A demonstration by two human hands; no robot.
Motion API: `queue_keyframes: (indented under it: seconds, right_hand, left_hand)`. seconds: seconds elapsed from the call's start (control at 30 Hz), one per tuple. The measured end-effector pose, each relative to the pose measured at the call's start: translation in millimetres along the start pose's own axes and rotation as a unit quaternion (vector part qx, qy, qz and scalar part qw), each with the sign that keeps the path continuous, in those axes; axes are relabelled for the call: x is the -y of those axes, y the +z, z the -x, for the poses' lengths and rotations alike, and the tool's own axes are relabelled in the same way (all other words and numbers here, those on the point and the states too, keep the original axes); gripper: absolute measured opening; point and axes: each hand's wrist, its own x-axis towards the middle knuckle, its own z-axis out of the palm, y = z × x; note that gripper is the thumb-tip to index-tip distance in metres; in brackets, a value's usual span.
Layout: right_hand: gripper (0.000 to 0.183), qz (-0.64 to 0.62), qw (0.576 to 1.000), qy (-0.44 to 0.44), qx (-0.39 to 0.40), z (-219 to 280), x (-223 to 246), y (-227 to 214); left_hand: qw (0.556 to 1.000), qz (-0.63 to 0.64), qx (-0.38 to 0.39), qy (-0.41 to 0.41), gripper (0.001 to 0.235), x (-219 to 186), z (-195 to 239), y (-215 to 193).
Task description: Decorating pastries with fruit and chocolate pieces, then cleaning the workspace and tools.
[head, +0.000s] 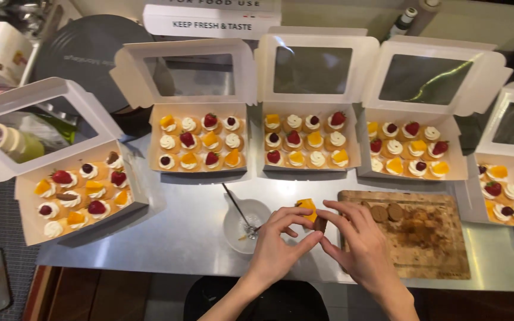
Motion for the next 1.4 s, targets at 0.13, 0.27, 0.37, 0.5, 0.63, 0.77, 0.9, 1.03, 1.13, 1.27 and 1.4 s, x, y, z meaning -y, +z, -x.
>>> queue_keyframes:
  seconds: [0.13, 0.27, 0.37, 0.5, 0.63, 0.77, 0.9, 1.03, 1.13, 1.27, 1.4]
  right_hand:
    - [0.047, 0.011, 0.998, -0.061, -0.018, -33.9, 42.9, 18.7]
    - [0.06, -0.186, 0.979, 0.087, -0.009, -70.0, 86.7, 45.8]
    - [0.024, -0.365, 0.893, 0.263, 0.014, -98.8, 109.4, 77.9]
    - [0.006, -0.403, 0.878, 0.252, 0.061, -129.6, 131.6, 110.7]
    - [0.011, -0.414, 0.862, 0.27, 0.113, -151.1, 147.2, 135.9]
    - [0.008, -0.411, 0.875, 0.234, 0.107, -177.0, 147.0, 168.2]
    - [0.013, -0.367, 0.891, 0.267, 0.014, -221.1, 111.6, 211.4]
    - [0.011, -0.29, 0.899, 0.322, -0.062, -255.8, 83.0, 229.4]
    - [0.014, -0.273, 0.904, 0.322, -0.075, -260.2, 72.5, 234.4]
    - [0.016, -0.225, 0.919, 0.315, -0.072, -251.3, 53.3, 255.4]
    - [0.01, -0.118, 0.962, 0.241, -0.054, -257.6, 47.5, 287.4]
  left_hand:
    - [0.998, 0.007, -0.057, 0.028, 0.002, -10.2, 7.3, -48.7]
    - [0.989, 0.063, -0.122, 0.055, 0.004, -3.0, 9.0, -100.9]
    - [0.983, 0.088, -0.159, 0.035, 0.003, -2.1, 8.8, -135.7]
    - [0.976, 0.074, -0.197, 0.061, 0.004, 6.3, 7.2, -178.5]
    - [0.971, 0.026, -0.217, 0.092, 0.008, 13.4, 1.7, -215.7]
    - [0.969, 0.0, -0.217, 0.116, 0.015, 20.5, -3.5, -251.1]
    - [0.963, 0.018, -0.255, 0.086, 0.027, 31.4, 2.5, -288.7]
    - [0.957, 0.035, -0.278, 0.073, 0.017, 52.5, 21.5, -325.1]
    - [0.942, 0.052, -0.329, 0.039, 0.019, 67.3, 39.6, -343.8]
    - [0.931, 0.07, -0.357, -0.007, 0.023, 96.4, 57.6, -355.6]
    - [0.926, 0.069, -0.371, -0.023, 0.022, 111.7, 59.2, -359.6]
